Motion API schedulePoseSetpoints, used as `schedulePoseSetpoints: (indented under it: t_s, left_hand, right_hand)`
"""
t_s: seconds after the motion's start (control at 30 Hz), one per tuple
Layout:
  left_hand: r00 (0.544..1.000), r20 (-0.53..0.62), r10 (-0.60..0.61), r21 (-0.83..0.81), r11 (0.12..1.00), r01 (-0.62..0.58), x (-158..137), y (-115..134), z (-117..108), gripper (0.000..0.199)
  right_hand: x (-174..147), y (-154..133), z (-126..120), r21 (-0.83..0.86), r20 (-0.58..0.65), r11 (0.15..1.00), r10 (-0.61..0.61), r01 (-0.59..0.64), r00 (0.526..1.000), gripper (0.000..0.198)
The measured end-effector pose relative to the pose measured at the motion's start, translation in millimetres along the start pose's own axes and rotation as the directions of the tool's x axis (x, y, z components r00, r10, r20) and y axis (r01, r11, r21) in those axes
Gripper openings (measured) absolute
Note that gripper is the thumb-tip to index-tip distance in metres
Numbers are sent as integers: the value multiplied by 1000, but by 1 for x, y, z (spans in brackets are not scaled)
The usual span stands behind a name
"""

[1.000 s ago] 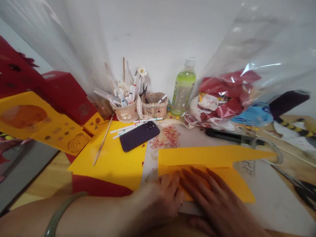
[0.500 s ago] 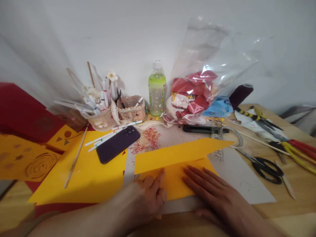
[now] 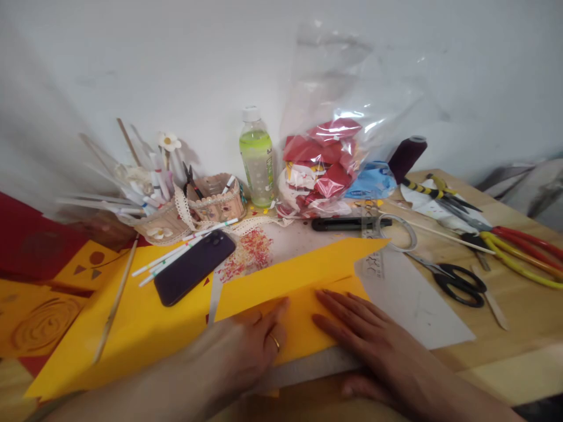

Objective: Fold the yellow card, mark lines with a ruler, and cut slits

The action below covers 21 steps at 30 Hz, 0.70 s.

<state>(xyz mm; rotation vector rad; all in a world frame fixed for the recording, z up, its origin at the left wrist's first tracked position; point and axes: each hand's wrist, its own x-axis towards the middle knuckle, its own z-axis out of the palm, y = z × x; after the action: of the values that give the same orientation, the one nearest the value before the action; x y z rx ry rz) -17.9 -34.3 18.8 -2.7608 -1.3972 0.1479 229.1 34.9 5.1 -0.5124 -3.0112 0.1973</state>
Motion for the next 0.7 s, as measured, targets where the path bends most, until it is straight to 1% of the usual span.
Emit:
schedulePoseSetpoints:
  t_s: [0.07, 0.13, 0.2, 0.27, 0.33, 0.43, 0.5, 0.57, 0.63, 0.7]
  left_hand:
    - [999, 36, 22, -23, 1000, -21, 0, -3, -3, 35]
    - [999, 46, 18, -32, 999, -17, 0, -4, -8, 36]
    - [999, 38, 21, -14, 1000, -20, -1, -4, -10, 33]
    - [998, 58, 38, 12, 999, -39, -2, -3, -11, 27]
    - [993, 112, 40, -4, 999, -39, -3, -2, -9, 27]
    - [985, 173, -4, -90, 996, 20, -2, -3, -8, 31]
    - [979, 202, -33, -148, 987, 64, 1, -3, -11, 33]
    - [964, 261, -46, -174, 980, 94, 4, -3, -17, 33]
    - [946, 324, -19, -155, 985, 73, 8, -1, -24, 34]
    - [936, 351, 18, -118, 993, 25, 10, 1, -29, 34]
  right_hand:
    - [0, -1, 2, 0, -19, 1000, 5, -5, 1000, 72]
    - [2, -2, 3, 2, -35, 1000, 9, -9, 999, 75]
    - [4, -5, 3, -23, -59, 1000, 16, -17, 998, 76]
    - [8, -9, 3, -74, -94, 997, 22, -29, 995, 77]
    - [12, -12, 3, -122, -134, 992, 20, -37, 991, 77]
    - [16, -14, 4, -159, -172, 987, 3, -30, 985, 76]
    - [17, -14, 5, -177, -191, 984, -5, -29, 981, 76]
    - [17, -14, 6, -182, -193, 983, 2, -38, 981, 76]
    - [16, -14, 7, -180, -190, 983, 11, -46, 982, 74]
    - [15, -14, 8, -182, -190, 982, 13, -49, 982, 71]
